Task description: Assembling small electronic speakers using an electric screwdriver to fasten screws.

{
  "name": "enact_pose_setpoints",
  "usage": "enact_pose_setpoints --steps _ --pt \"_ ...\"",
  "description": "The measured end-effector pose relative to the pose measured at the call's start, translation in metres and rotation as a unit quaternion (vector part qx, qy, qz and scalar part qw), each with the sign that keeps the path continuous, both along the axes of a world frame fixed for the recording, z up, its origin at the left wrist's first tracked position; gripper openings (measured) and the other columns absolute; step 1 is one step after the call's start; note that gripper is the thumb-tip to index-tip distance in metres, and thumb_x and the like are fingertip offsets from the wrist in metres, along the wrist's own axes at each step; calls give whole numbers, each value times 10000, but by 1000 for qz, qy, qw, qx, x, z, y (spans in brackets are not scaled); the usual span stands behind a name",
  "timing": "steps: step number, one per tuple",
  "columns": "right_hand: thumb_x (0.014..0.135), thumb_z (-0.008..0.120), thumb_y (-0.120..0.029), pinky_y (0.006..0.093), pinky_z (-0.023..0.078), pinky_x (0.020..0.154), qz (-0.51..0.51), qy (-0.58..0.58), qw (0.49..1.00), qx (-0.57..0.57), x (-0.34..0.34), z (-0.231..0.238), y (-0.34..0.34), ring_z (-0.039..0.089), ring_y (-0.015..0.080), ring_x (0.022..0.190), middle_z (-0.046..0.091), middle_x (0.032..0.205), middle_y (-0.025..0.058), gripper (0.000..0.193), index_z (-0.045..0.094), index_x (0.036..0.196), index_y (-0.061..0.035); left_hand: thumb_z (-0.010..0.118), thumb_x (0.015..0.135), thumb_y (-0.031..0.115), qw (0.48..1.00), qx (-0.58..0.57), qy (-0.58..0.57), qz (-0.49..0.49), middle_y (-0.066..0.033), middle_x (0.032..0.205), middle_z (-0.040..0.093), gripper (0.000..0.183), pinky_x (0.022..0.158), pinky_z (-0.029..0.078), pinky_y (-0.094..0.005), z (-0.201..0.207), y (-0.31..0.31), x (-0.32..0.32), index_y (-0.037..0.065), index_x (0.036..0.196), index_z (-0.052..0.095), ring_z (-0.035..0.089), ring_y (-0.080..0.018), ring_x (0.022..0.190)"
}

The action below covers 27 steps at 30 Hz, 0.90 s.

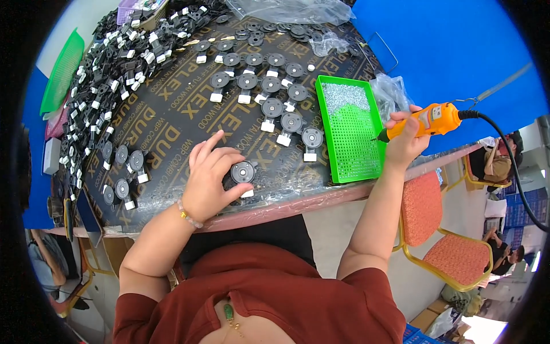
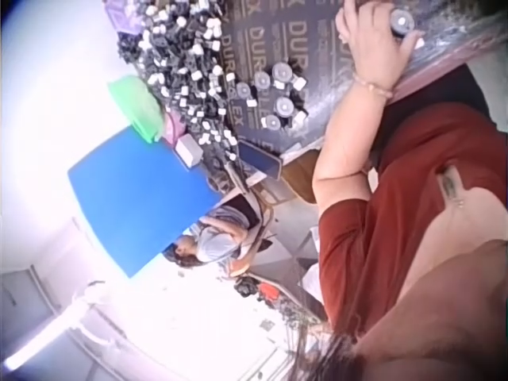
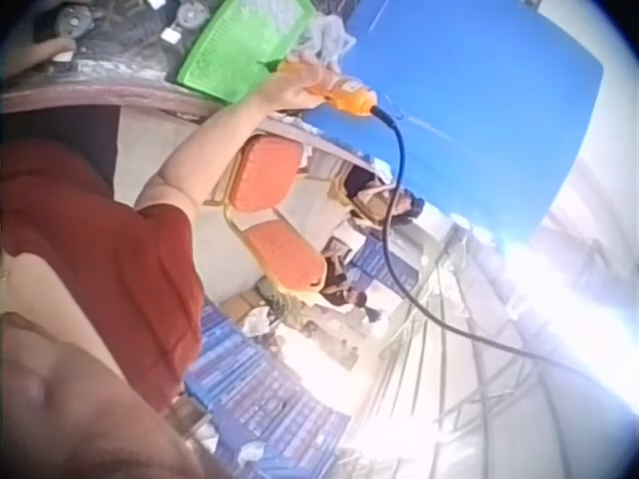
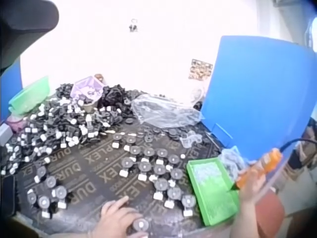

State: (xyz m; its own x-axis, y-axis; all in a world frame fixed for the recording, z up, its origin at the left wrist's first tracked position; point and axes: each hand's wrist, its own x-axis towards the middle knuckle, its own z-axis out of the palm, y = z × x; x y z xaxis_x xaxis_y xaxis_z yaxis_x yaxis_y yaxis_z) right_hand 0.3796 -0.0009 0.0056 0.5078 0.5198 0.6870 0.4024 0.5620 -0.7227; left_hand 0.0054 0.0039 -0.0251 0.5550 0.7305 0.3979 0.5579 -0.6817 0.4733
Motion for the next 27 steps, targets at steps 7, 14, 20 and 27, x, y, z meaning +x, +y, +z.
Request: enact_pose_setpoints --steps 7,14,20,27 --pt "879 593 -449 235 450 565 -15 -10 1000 -5 -4 4 2 552 134 575 607 731 105 531 448 1087 17 808 624 290 1000 -3 4 -2 -46 1076 588 470 1026 263 -507 1 -1 0 101 1012 623 388 -325 1266" --pt "774 586 -658 273 445 498 57 43 996 62 -59 41 -20 536 184 524 593 702 133 737 461 1096 -8 793 642 305 1000 -9 5 -7 -62 1088 585 473 1019 268 -498 0 0 0 97 1028 618 391 -332 1265" --pt "757 574 -680 290 518 532 366 81 925 56 -169 30 -25 595 195 563 626 766 155 745 441 1096 -30 780 660 313 1000 -5 1 -9 -67 1095 581 476 1018 267 -498 -4 0 -5 98 1051 615 392 -334 1266" --pt "706 593 -683 257 509 521 406 122 905 -11 -214 18 -22 593 167 562 627 724 132 772 431 1061 -16 794 643 314 1000 5 -9 0 -64 1074 574 470 1033 271 -489 -3 0 -4 104 1027 622 394 -321 1259"
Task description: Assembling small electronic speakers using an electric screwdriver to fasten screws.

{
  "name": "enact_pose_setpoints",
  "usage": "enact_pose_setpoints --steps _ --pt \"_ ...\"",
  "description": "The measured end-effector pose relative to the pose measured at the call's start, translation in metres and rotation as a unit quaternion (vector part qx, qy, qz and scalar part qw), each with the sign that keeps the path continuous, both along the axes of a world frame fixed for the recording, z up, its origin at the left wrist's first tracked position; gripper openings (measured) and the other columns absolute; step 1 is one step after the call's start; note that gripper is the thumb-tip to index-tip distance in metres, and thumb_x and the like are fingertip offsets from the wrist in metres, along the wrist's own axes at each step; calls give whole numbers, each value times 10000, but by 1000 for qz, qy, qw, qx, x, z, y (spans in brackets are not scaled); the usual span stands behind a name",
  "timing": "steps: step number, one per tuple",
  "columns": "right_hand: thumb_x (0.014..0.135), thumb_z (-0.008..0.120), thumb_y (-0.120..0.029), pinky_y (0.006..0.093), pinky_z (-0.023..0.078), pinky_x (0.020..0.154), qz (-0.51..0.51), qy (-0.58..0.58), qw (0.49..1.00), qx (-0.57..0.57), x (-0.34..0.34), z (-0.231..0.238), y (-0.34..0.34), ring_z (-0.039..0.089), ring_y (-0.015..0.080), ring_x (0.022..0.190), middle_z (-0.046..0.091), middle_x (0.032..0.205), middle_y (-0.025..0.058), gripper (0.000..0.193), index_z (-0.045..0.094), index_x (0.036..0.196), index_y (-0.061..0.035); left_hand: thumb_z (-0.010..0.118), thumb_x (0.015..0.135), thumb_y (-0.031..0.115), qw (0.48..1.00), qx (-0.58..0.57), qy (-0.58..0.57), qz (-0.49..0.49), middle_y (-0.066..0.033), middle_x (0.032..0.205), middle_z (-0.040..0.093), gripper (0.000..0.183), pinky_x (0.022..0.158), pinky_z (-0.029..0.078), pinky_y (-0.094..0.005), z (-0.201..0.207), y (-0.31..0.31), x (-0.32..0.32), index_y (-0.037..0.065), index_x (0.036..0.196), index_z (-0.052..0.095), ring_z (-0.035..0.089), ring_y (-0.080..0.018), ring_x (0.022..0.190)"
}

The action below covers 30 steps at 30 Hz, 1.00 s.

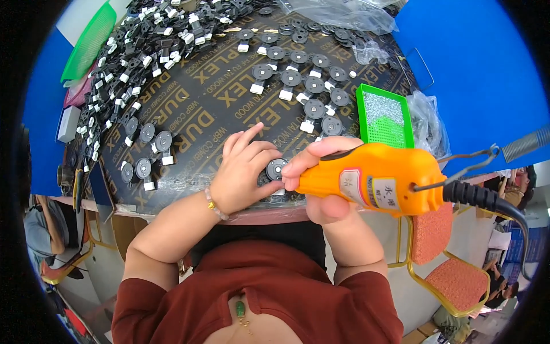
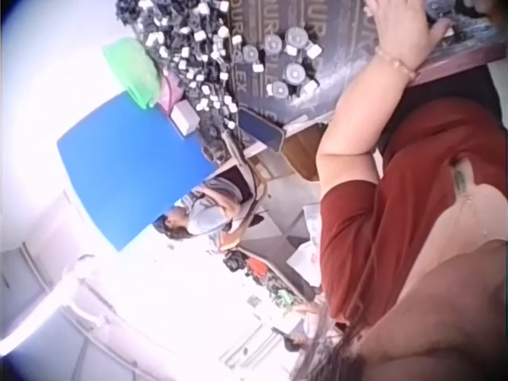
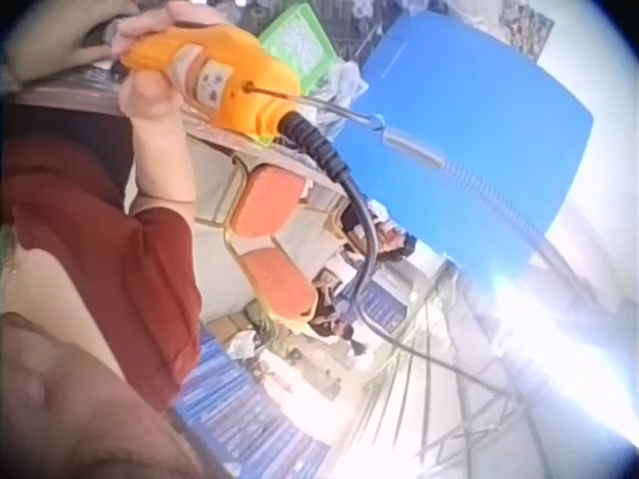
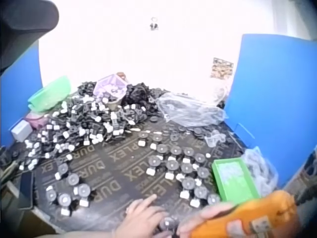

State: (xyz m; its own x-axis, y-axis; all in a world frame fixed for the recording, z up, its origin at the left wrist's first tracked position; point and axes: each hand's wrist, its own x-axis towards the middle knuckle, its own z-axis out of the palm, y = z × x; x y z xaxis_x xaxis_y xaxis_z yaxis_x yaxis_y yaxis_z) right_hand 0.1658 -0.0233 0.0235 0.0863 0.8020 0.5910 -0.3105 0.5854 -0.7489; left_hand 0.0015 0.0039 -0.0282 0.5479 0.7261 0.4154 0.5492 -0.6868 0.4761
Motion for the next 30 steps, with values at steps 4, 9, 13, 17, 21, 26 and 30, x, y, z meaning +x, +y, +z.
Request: enact_pose_setpoints --steps 4,9,13,17,21,26,30 --pt "706 606 -674 260 508 516 -12 2 999 -39 1 -3 0 589 163 553 626 723 135 766 434 1062 -18 799 636 307 1000 -1 -6 0 -66 1074 573 477 1035 270 -487 -1 -1 0 102 1029 623 391 -321 1260" --pt "719 605 -666 261 505 512 -25 9 999 -21 0 -5 2 583 165 542 624 719 142 750 439 1062 -19 807 614 278 1000 -4 -3 -2 -54 1089 561 511 1012 283 -500 -1 -1 -1 120 1054 601 398 -329 1259" --pt "723 605 -662 263 504 511 -18 2 1000 -26 1 -5 2 583 166 542 625 722 142 743 437 1059 -22 807 615 275 1000 -5 -3 -2 -54 1096 560 508 1012 285 -496 -1 -1 -1 121 1054 601 398 -327 1260" --pt "716 585 -674 258 503 519 -10 -10 1000 -17 -1 -5 0 586 163 548 628 728 135 751 423 1057 -25 803 621 270 1000 -7 -5 0 -57 1094 563 493 1013 288 -490 -2 0 0 118 1046 605 400 -324 1259" --pt "713 546 -690 252 501 526 -6 -42 999 1 -2 -6 -2 589 160 553 629 730 125 762 408 1061 -26 795 635 270 1000 -5 -7 -1 -61 1087 566 468 1010 291 -487 -3 0 -1 116 1036 610 404 -323 1254" --pt "711 537 -693 250 502 531 1 -33 999 16 0 -6 -2 592 160 557 631 738 123 762 408 1058 -27 788 646 274 1000 -6 -3 -1 -62 1085 567 456 1007 292 -485 -2 0 0 114 1035 611 406 -320 1252" --pt "699 558 -681 252 506 537 2 -29 1000 2 -1 -7 -3 599 161 573 636 753 126 762 407 1062 -29 783 651 263 1000 -9 -3 -1 -61 1087 566 446 1011 286 -484 -2 -1 0 114 1034 611 404 -315 1255"
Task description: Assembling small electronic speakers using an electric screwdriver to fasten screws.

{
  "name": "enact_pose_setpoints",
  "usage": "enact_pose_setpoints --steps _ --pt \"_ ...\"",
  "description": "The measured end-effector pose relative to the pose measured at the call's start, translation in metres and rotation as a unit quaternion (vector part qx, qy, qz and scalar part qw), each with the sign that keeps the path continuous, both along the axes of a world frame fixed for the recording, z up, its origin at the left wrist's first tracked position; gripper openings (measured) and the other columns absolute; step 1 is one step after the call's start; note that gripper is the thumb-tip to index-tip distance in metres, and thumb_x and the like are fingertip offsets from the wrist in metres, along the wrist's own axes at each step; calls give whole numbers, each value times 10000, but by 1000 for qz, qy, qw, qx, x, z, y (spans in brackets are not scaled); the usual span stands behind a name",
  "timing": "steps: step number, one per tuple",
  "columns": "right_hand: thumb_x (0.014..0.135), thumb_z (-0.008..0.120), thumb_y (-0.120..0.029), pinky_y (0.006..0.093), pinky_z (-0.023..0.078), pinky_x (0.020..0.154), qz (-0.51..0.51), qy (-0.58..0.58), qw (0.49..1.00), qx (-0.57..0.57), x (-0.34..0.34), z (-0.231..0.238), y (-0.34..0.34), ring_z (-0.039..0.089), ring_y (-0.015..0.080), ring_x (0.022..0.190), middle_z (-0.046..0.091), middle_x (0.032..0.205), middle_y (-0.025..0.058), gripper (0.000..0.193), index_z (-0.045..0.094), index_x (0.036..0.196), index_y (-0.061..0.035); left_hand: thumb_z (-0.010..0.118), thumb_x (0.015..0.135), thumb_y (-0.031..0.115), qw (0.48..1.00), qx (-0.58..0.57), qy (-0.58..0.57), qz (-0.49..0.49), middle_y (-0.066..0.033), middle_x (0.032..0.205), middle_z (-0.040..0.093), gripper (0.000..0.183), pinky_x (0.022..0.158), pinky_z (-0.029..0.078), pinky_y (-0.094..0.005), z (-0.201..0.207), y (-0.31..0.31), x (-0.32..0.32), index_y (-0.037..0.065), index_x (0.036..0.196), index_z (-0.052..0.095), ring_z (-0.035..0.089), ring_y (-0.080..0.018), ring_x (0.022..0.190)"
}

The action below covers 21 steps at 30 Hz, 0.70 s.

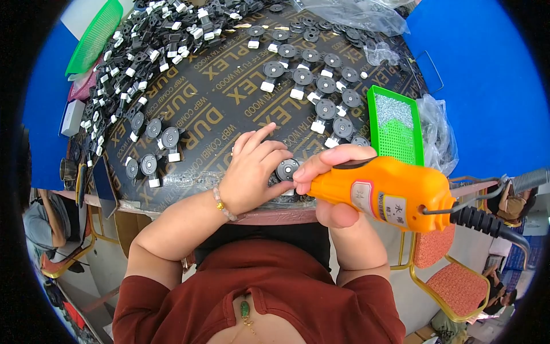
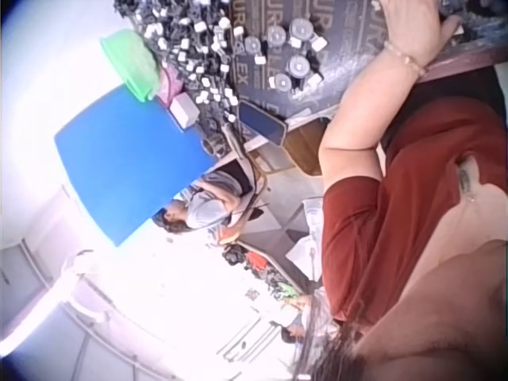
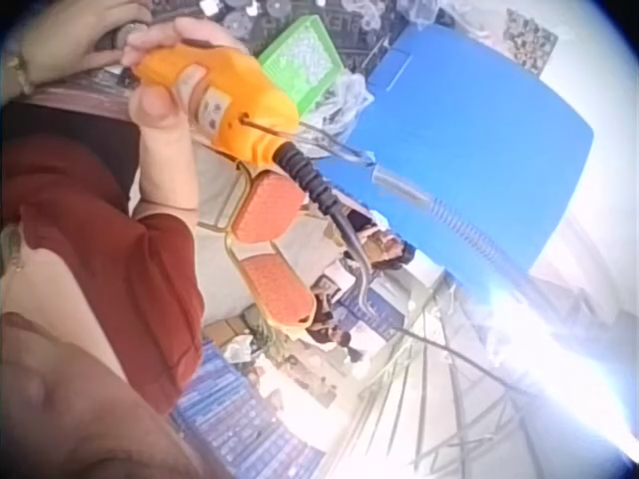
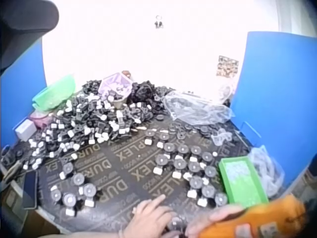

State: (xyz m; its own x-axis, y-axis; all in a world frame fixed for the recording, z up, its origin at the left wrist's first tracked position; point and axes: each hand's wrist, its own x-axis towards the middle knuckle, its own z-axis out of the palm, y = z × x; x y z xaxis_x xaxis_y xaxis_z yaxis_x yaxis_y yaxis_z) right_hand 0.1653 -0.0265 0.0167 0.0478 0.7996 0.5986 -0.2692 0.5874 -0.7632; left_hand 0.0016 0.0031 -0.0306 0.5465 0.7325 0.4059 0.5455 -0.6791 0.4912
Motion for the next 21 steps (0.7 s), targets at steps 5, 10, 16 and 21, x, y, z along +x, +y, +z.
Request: enact_pose_setpoints --steps 5,10,16,21 --pt "743 557 -693 300 506 528 7 -46 998 -46 -3 6 -1 574 174 540 612 735 125 716 435 1029 -48 771 640 212 1000 -6 -9 0 -55 1073 576 431 1014 281 -483 0 0 1 115 1029 612 405 -310 1260" --pt "700 635 -667 257 499 498 43 -40 995 -76 -6 3 5 585 176 551 610 724 130 703 451 972 -45 783 651 280 1000 4 1 -4 -73 1017 598 433 1014 288 -462 0 1 2 87 1006 629 433 -304 1229" --pt "715 610 -687 283 504 516 40 -24 995 -90 -6 1 9 578 177 539 614 734 135 718 440 988 -46 768 664 303 1000 4 10 5 -76 973 603 427 1008 288 -472 3 -2 0 85 1003 626 476 -260 1187" --pt "757 556 -696 300 484 485 16 61 998 5 9 5 11 556 186 512 618 760 149 775 432 1132 -28 762 675 285 988 30 127 80 -56 965 620 457 1059 191 -565 25 -4 -24 122 1073 610 450 -272 1234"
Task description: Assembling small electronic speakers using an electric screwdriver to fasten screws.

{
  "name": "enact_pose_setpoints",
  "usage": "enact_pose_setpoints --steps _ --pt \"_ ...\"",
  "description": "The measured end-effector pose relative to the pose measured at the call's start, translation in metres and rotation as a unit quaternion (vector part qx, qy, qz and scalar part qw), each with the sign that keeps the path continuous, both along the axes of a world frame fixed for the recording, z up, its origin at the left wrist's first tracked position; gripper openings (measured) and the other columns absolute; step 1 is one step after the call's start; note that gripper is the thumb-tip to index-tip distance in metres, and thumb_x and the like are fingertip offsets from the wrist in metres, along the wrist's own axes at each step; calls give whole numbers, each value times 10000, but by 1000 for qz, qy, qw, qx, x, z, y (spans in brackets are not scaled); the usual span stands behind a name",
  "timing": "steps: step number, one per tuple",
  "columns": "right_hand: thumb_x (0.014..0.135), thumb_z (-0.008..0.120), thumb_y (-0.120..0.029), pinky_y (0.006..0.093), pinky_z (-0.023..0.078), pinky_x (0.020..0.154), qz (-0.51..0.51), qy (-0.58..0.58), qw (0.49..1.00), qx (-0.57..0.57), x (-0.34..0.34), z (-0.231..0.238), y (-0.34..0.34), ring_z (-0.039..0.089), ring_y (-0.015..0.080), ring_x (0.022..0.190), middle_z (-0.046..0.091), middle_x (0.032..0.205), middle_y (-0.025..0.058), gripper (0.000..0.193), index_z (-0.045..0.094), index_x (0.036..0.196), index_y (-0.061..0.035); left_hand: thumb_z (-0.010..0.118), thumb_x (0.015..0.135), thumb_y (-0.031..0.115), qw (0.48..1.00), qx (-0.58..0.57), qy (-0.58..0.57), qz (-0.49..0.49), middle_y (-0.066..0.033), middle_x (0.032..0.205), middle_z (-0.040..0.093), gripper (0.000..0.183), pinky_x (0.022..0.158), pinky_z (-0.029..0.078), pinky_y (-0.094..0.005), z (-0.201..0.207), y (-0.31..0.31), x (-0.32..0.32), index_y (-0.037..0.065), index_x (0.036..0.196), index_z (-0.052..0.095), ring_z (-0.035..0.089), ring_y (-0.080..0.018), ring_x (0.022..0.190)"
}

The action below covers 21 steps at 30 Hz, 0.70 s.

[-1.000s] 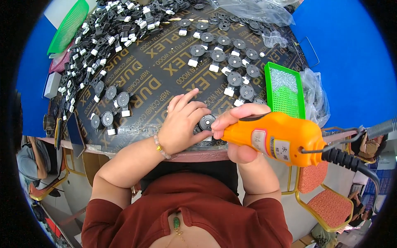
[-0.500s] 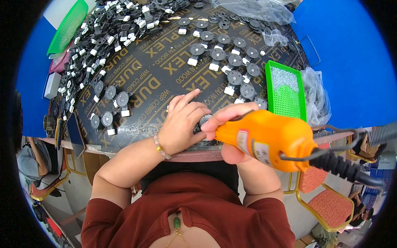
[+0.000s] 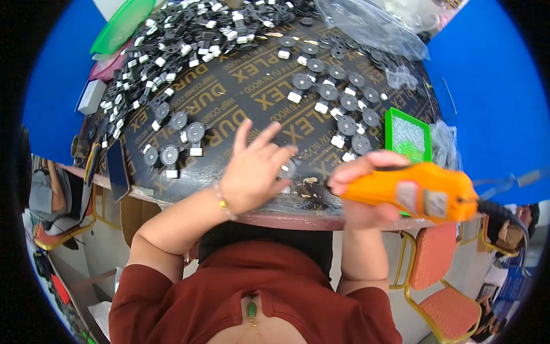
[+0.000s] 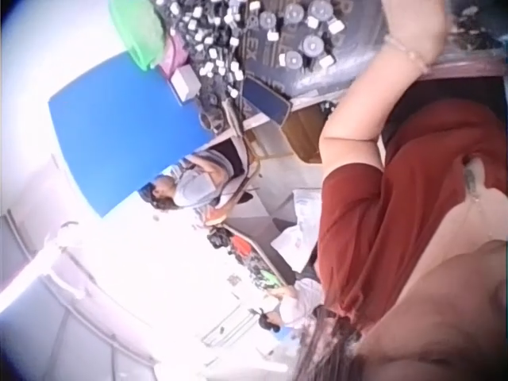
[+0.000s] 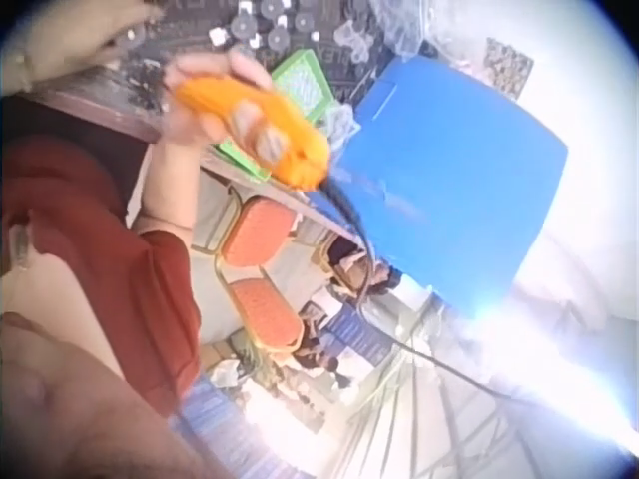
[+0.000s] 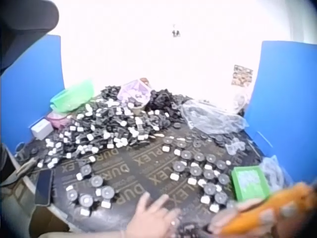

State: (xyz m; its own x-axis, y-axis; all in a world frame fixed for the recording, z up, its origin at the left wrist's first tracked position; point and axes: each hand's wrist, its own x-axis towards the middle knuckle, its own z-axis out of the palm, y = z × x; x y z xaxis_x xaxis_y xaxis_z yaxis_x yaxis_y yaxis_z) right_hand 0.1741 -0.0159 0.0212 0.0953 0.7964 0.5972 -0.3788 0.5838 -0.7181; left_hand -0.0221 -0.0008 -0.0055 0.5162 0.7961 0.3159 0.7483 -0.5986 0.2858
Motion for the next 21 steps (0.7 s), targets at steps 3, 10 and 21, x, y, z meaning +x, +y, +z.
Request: enact_pose_setpoints --steps 3,10,21 --pt "763 504 -728 288 493 469 -94 -19 994 58 25 7 -7 564 171 515 609 740 137 804 412 1130 -18 719 669 216 982 43 161 95 -55 1009 624 403 1096 101 -600 17 14 -50 162 1062 645 348 -300 1315" --pt "821 475 -684 270 441 427 -201 -49 977 43 67 7 -17 502 142 471 580 715 99 731 478 1135 -24 743 680 359 981 -14 151 124 -156 1297 492 505 1113 139 -532 58 60 -109 97 1095 623 271 -367 1353" --pt "782 559 -664 267 474 457 -183 -63 981 30 52 -4 -25 530 164 495 587 706 128 733 417 1106 -22 614 849 264 985 82 111 106 -82 1425 400 278 1089 177 -561 -12 276 -19 149 1095 553 232 -332 1381"
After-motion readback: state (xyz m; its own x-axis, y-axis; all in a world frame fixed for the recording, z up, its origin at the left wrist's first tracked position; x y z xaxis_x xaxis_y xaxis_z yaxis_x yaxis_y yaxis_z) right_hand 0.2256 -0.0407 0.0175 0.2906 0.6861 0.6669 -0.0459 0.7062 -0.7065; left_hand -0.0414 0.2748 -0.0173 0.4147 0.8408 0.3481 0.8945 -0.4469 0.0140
